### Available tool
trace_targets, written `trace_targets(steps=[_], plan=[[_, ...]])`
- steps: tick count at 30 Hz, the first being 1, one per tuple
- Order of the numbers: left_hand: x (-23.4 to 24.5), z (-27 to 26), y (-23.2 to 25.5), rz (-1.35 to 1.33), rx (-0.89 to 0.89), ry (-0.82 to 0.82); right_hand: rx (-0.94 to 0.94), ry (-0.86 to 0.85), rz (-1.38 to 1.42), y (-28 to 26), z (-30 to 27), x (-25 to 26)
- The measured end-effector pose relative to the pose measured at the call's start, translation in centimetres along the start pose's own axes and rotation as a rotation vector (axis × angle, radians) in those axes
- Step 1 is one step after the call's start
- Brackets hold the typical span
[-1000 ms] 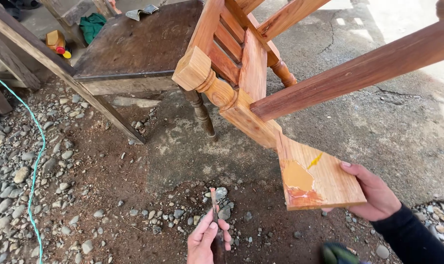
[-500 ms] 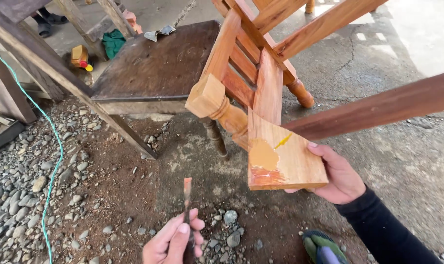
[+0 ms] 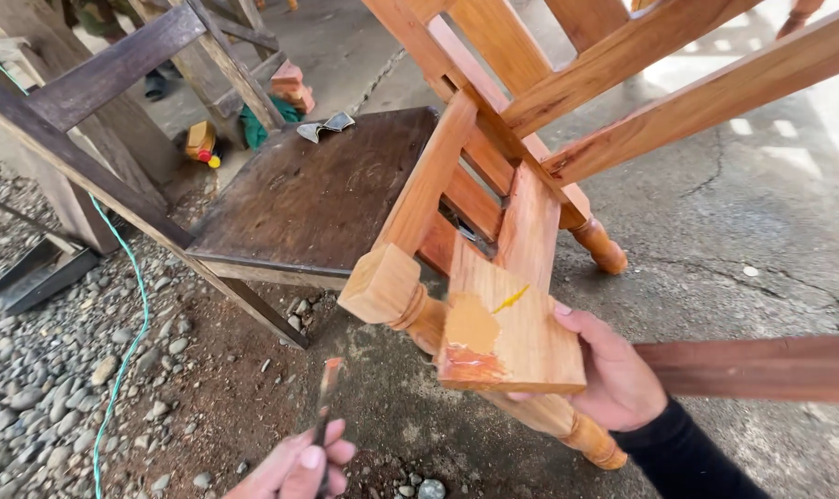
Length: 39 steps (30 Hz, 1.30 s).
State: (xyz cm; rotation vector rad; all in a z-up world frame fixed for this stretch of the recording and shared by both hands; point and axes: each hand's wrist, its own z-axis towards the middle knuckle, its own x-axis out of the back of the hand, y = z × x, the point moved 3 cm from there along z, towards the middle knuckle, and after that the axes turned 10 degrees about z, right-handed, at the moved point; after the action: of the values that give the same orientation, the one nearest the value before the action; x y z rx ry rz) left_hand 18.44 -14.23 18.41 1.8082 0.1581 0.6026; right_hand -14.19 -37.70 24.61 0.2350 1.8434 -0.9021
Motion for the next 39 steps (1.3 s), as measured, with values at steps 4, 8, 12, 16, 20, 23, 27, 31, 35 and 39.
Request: trace_targets(steps=[4,8,12,16,20,23,27,31,35,39], plan=[[0.5,1.4,-1.6,0.058,-0.058,0.002,-0.042,-0.170,0.163,-0.6,2.2,2.2],[-3.6,0.9,9.2,0.335,-0.093,0.170,0.067,-0.099,0.169,-2.2,2.7,1.3],[-7.8,2.0,19.7,0.450,-0.154,0.234,0.230,0.006,0.093,-3.1,3.2,1.2],[-10.2,5.0,26.5,0.563,-0.333,0.165,0.315,0.103,0.096,-3.1,3.8,2.5],[-10.0,10.1,29.1,0.610,-0.586,0.011,0.431,0.207,0.127,-3.2,4.4,2.9],[-9.7,15.7,29.1,0.516,-0.412,-0.210,0.435,0.248,0.129,-3.3,5.1,3.0],[-10.2,22.2,29.8,0.260,-0.167,-0.501,0.467,-0.039,0.205,-1.6,6.5,7.7],[-10.2,27.2,31.0,0.274,-0.191,-0.707,0.308,0.368,0.187,-2.4,7.6,6.6],[-9.3,29.7,32.9,0.240,-0.240,-0.864,0.435,0.538,0.062,-4.5,8.7,1.4],[-8.4,31.9,33.4,0.255,-0.286,-0.931,0.520,0.452,0.070,-5.3,10.1,1.4]])
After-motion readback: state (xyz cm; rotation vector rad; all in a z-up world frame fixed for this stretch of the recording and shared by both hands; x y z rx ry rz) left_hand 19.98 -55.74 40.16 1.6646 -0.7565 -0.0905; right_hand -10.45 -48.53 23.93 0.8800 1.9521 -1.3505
